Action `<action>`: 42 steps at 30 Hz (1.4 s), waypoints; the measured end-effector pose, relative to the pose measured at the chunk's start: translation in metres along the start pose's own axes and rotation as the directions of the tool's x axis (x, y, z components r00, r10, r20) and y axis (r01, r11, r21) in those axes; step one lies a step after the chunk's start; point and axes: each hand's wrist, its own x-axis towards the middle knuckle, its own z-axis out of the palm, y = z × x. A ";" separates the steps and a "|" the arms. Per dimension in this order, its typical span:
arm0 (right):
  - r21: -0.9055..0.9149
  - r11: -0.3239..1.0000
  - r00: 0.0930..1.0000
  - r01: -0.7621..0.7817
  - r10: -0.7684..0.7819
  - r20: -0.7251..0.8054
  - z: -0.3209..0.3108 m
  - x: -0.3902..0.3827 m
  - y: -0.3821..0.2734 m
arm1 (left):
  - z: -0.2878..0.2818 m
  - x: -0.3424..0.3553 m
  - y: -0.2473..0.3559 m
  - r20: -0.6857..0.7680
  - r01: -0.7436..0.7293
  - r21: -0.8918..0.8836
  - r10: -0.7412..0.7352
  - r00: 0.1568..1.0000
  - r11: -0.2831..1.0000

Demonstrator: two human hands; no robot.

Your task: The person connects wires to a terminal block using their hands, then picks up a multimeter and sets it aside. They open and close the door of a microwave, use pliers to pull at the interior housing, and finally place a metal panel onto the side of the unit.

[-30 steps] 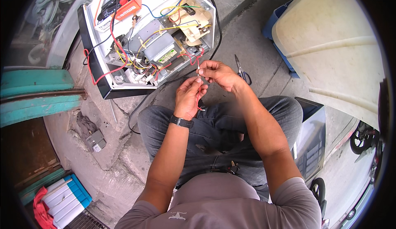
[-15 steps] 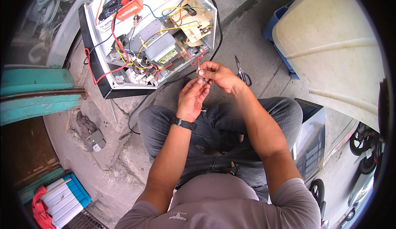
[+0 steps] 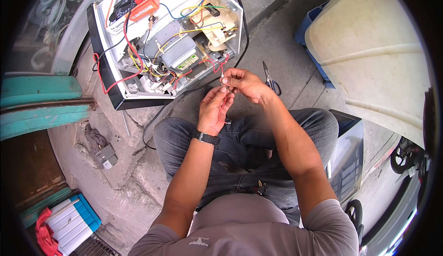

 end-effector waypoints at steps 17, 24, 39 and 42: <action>-0.045 0.999 1.000 0.021 -0.021 0.009 0.000 0.000 -0.002 | 0.001 0.001 0.000 -0.011 -0.014 0.008 0.014 1.000 1.000; -0.069 0.997 0.999 0.035 -0.035 -0.011 0.002 0.000 -0.002 | 0.004 0.002 0.000 -0.039 0.023 -0.057 -0.025 0.999 0.998; -0.055 0.998 1.000 0.014 -0.015 -0.011 0.001 0.000 -0.001 | 0.001 0.001 0.002 -0.015 0.055 -0.062 -0.056 0.998 0.997; -0.043 0.999 1.000 0.002 -0.002 -0.009 0.002 0.000 -0.001 | -0.002 0.002 0.001 -0.014 0.040 -0.031 -0.040 0.999 0.999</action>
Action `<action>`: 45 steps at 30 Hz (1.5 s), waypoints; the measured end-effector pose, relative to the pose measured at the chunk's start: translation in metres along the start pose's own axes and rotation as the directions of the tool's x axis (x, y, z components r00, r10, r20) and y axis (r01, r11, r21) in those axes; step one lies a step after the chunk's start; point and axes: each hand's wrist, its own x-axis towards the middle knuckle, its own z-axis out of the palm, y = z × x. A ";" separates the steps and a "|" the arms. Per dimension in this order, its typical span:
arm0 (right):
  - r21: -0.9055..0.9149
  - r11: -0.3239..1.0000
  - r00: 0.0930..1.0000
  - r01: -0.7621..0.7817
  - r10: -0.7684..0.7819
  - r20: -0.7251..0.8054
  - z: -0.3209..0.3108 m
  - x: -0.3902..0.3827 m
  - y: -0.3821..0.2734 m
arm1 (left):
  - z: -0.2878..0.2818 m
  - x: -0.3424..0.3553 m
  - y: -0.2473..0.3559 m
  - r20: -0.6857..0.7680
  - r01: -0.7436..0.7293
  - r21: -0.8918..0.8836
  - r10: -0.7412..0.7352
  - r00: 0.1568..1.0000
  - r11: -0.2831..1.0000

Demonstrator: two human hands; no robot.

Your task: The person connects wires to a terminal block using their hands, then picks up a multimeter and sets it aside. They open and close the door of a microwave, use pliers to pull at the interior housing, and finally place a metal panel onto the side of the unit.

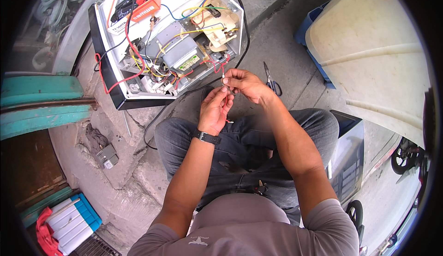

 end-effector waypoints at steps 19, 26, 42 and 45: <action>0.035 0.999 0.999 0.029 -0.029 -0.015 -0.001 -0.002 -0.004 | -0.001 0.001 0.001 0.041 -0.112 0.111 0.108 0.993 0.988; 0.043 0.999 1.000 0.000 0.000 -0.006 -0.002 -0.003 -0.005 | 0.002 -0.001 0.000 0.001 -0.208 0.256 0.214 0.977 0.944; 0.043 0.999 1.000 -0.005 0.006 -0.022 -0.002 -0.002 -0.005 | 0.002 0.004 -0.003 -0.022 -0.244 0.304 0.263 0.965 0.921; 0.035 0.999 1.000 0.000 0.000 -0.016 -0.003 -0.001 -0.004 | 0.002 0.004 -0.004 -0.025 -0.239 0.302 0.259 0.966 0.923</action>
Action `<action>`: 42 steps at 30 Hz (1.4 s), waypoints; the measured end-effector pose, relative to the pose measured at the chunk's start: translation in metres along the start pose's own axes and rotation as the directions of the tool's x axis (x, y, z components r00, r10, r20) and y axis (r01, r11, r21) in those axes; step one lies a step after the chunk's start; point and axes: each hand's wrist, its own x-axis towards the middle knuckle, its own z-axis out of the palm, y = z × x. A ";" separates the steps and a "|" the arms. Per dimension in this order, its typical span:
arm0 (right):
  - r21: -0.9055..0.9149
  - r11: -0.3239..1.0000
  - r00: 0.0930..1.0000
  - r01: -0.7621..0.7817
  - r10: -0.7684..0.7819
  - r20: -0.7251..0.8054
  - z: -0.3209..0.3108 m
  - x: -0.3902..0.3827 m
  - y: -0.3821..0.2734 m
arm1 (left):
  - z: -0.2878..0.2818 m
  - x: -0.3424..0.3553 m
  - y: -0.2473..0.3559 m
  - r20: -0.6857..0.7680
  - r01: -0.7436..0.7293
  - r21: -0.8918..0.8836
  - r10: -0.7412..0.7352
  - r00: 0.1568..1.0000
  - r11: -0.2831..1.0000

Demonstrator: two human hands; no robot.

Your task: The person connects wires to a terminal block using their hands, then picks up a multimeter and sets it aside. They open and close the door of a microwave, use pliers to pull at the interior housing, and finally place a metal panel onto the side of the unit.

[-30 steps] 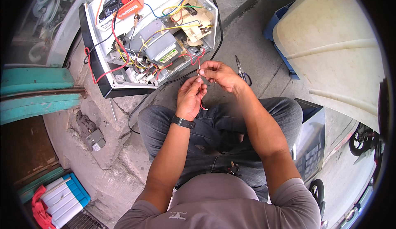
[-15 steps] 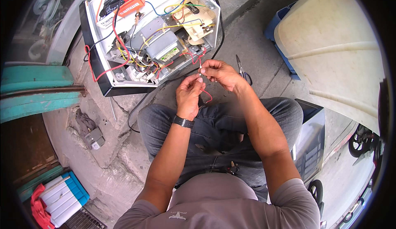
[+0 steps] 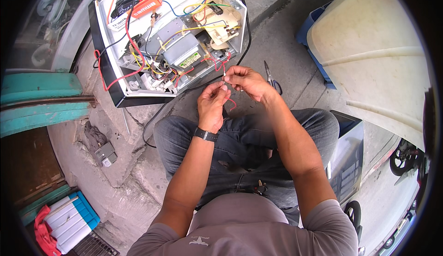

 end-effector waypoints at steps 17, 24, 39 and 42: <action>-0.026 0.999 0.999 0.039 -0.040 -0.018 0.004 -0.001 -0.001 | 0.005 0.001 0.000 -0.031 0.024 -0.098 -0.027 0.999 0.995; -0.010 0.999 0.999 0.035 -0.035 -0.015 0.003 0.000 0.000 | 0.005 0.001 0.005 0.055 0.125 -0.246 -0.115 0.992 0.961; -0.025 0.998 0.999 0.050 -0.051 -0.018 0.005 0.001 0.005 | -0.002 0.002 0.004 0.026 0.182 -0.274 -0.183 0.983 0.944; -0.069 0.994 0.996 0.083 -0.085 -0.022 0.006 0.002 0.007 | -0.005 0.002 0.002 0.033 0.191 -0.281 -0.190 0.981 0.941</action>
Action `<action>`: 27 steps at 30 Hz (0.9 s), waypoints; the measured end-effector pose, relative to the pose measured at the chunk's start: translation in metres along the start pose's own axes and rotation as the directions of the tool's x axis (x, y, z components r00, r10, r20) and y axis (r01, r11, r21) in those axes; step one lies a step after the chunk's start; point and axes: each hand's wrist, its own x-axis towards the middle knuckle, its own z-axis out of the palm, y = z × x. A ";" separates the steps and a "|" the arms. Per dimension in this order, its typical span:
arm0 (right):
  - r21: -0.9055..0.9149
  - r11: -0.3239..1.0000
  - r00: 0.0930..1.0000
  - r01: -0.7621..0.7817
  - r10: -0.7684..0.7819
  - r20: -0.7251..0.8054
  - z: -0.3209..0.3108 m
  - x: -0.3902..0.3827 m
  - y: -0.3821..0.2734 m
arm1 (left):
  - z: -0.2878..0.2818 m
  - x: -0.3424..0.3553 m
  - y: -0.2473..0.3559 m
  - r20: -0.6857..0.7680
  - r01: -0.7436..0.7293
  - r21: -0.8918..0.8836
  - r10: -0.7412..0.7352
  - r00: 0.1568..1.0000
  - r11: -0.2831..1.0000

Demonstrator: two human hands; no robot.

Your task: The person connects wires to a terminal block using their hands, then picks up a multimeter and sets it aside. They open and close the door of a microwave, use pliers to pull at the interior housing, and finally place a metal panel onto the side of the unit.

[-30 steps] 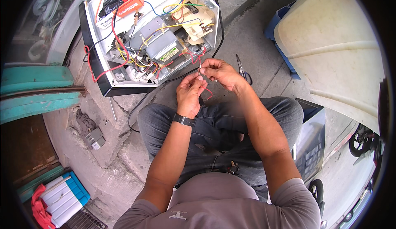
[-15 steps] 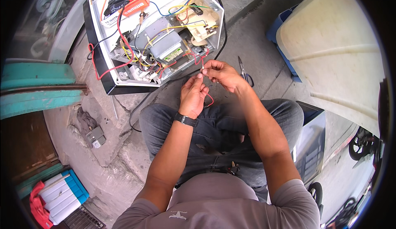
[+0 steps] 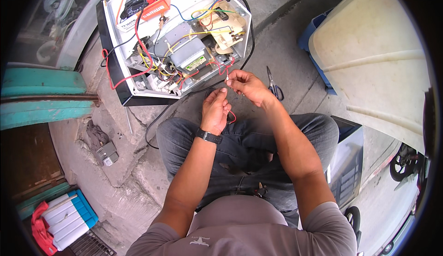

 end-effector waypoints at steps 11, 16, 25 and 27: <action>-0.060 0.995 0.995 0.077 -0.074 0.060 0.006 -0.006 -0.011 | -0.004 0.001 0.005 0.004 0.019 0.040 -0.020 1.000 0.999; -0.145 0.986 0.997 0.080 -0.076 0.032 0.004 -0.003 -0.009 | -0.007 0.000 0.004 0.004 0.024 0.124 -0.024 1.000 0.992; -0.173 0.985 0.997 0.012 0.002 0.081 -0.007 -0.015 -0.028 | 0.013 -0.017 0.008 0.021 -0.210 0.436 0.224 0.974 0.875; -0.176 0.984 0.995 0.007 0.010 0.097 -0.013 -0.015 -0.030 | 0.010 -0.019 0.008 0.086 -0.226 0.399 0.209 0.974 0.889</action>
